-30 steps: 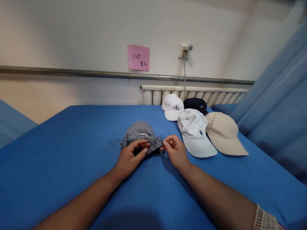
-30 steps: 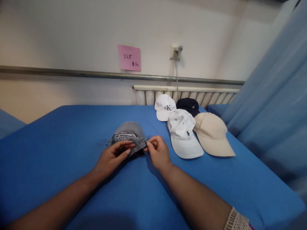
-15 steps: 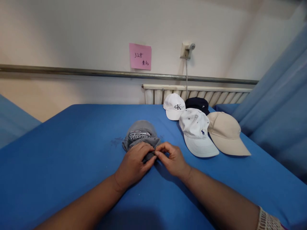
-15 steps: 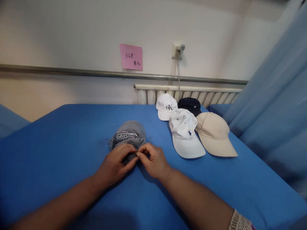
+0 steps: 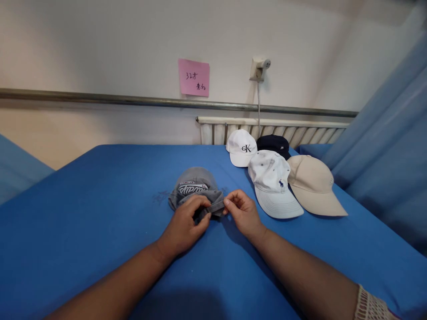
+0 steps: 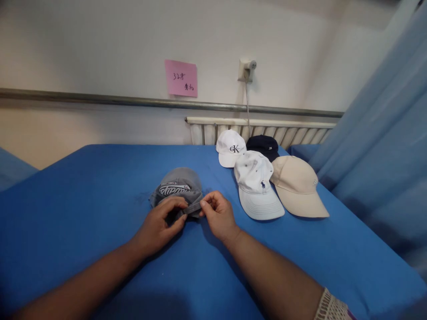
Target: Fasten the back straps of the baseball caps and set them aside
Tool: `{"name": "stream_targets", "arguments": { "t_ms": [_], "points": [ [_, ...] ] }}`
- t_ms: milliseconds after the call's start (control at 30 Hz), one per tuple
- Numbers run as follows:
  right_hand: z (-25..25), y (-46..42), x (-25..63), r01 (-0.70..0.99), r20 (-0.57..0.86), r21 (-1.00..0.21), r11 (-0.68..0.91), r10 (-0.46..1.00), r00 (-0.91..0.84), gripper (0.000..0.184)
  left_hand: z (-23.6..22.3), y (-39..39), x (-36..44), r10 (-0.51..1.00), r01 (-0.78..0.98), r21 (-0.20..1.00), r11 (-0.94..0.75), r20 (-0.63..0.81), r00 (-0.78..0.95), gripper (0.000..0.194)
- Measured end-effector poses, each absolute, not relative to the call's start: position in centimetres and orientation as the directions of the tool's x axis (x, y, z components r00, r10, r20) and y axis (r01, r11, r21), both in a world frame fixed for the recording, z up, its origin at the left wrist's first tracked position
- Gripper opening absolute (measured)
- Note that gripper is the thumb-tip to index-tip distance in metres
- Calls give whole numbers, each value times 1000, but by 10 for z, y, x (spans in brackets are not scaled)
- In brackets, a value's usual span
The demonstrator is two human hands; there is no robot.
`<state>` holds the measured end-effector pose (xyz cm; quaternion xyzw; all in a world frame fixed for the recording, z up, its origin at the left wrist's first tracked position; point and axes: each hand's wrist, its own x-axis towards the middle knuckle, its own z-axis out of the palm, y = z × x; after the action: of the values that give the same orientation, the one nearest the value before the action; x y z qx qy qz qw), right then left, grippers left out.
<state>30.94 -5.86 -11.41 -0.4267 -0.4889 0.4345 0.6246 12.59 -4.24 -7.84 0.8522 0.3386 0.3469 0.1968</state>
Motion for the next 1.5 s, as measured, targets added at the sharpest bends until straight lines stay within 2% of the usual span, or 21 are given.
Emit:
{"name": "stream_targets", "arguments": {
  "t_ms": [133, 300, 433, 567, 700, 833, 933, 1067, 1200, 1367, 1500],
  "points": [
    [-110, -60, 309, -160, 233, -954, 254, 962, 140, 26, -79, -41, 125, 730, 433, 601, -671, 434, 528, 23],
    [-104, -66, 306, -195, 237, -946, 259, 963, 130, 24, -75, -42, 129, 791, 384, 724, -574, 366, 490, 14],
    [-103, -69, 305, -201, 247, -944, 263, 964, 102, 24, -73, -44, 134, 846, 216, 882, -419, 293, 445, 6],
    [-105, -68, 308, -159, 275, -944, 287, 957, 93, 21, -71, -45, 133, 875, 56, 986, -159, 115, 470, 10],
    [-106, -68, 311, -5, 362, -932, 362, 932, 19, 23, -72, -43, 128, 899, -17, 1000, 19, -10, 438, 14],
    [-109, -69, 310, 109, 446, -881, 461, 885, -135, 37, -75, -41, 125, 908, -72, 994, 79, -42, 418, 19],
    [-109, -70, 310, 205, 419, -867, 455, 887, -194, 41, -75, -41, 125, 906, -102, 991, 90, -39, 422, 21],
    [-108, -70, 310, 310, 353, -865, 394, 918, -179, 34, -72, -42, 126, 903, -121, 988, 93, -33, 428, 24],
    [-107, -71, 310, 303, 398, -848, 436, 899, -181, 24, -70, -43, 127, 899, -138, 985, 105, -35, 436, 25],
    [-108, -70, 311, 196, 470, -839, 508, 857, -210, 22, -69, -43, 129, 906, -151, 982, 114, -40, 422, 24],
    [-108, -69, 311, 186, 483, -834, 519, 851, -207, 19, -68, -44, 130, 908, -145, 982, 120, -50, 415, 25]
  ]
}}
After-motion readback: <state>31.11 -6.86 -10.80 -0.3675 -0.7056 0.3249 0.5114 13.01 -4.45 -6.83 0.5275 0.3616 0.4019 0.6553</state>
